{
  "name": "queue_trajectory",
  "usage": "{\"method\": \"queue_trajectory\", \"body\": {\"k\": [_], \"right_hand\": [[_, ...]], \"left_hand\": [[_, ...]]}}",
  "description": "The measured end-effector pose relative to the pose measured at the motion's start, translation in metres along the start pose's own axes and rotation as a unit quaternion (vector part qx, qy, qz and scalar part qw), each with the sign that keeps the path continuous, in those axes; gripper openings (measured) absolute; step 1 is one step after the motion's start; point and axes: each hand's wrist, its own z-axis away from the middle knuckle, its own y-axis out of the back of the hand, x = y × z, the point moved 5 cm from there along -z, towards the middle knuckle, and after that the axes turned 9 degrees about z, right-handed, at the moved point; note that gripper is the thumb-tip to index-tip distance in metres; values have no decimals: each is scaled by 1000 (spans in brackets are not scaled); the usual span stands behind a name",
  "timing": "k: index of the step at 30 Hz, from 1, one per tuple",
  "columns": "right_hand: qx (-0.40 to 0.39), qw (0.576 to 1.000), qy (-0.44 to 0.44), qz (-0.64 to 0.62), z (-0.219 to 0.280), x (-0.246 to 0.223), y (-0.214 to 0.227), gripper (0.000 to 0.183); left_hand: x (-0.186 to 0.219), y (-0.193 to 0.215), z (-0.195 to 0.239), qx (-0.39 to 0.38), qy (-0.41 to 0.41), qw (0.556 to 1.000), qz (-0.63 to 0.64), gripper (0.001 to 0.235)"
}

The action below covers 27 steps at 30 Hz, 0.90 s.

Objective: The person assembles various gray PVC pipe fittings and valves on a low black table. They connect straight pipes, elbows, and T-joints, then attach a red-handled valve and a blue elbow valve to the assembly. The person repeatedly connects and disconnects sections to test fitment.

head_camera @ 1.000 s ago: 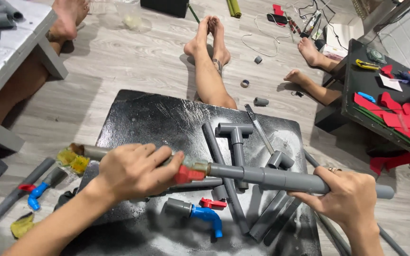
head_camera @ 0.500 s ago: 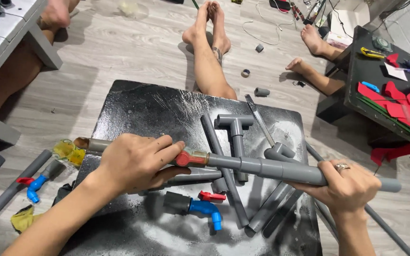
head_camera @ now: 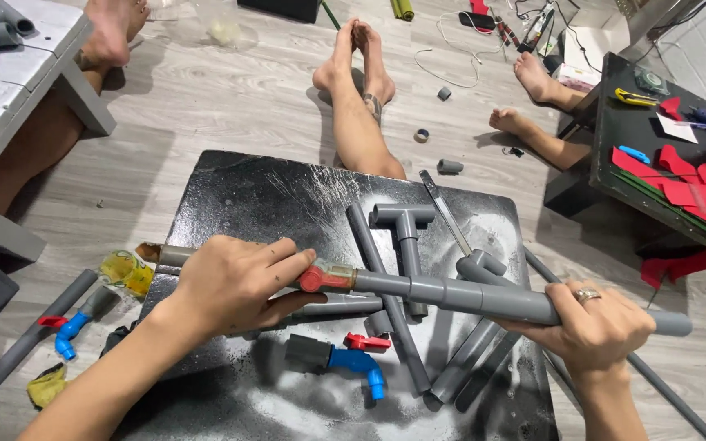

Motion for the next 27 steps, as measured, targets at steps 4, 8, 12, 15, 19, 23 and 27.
{"method": "queue_trajectory", "body": {"k": [4, 8, 12, 15, 19, 23, 27], "right_hand": [[3, 1000, -7, -17, -4, -2, 6, 76], [-2, 1000, 9, -24, -16, -1, 20, 69], [-33, 999, -8, -11, -17, -4, 19, 75], [-58, 998, -8, 9, -8, 4, 10, 79], [-59, 998, -10, 3, -11, 6, 9, 81], [-74, 997, -20, -21, -17, -2, 3, 76], [-94, 994, -21, -50, -21, -5, -2, 73]], "left_hand": [[-6, -6, 2, -11, 0, 1000, -3, 33], [-17, -22, 10, -38, 38, 996, 74, 37], [-14, -18, 9, 4, 9, 998, 61, 36], [-14, -23, 11, 27, 5, 999, 39, 38], [-8, -23, 8, 45, 2, 998, 52, 36], [-2, -7, 3, 92, -26, 995, -1, 35], [-4, -10, 6, 87, -18, 996, 9, 36]]}}
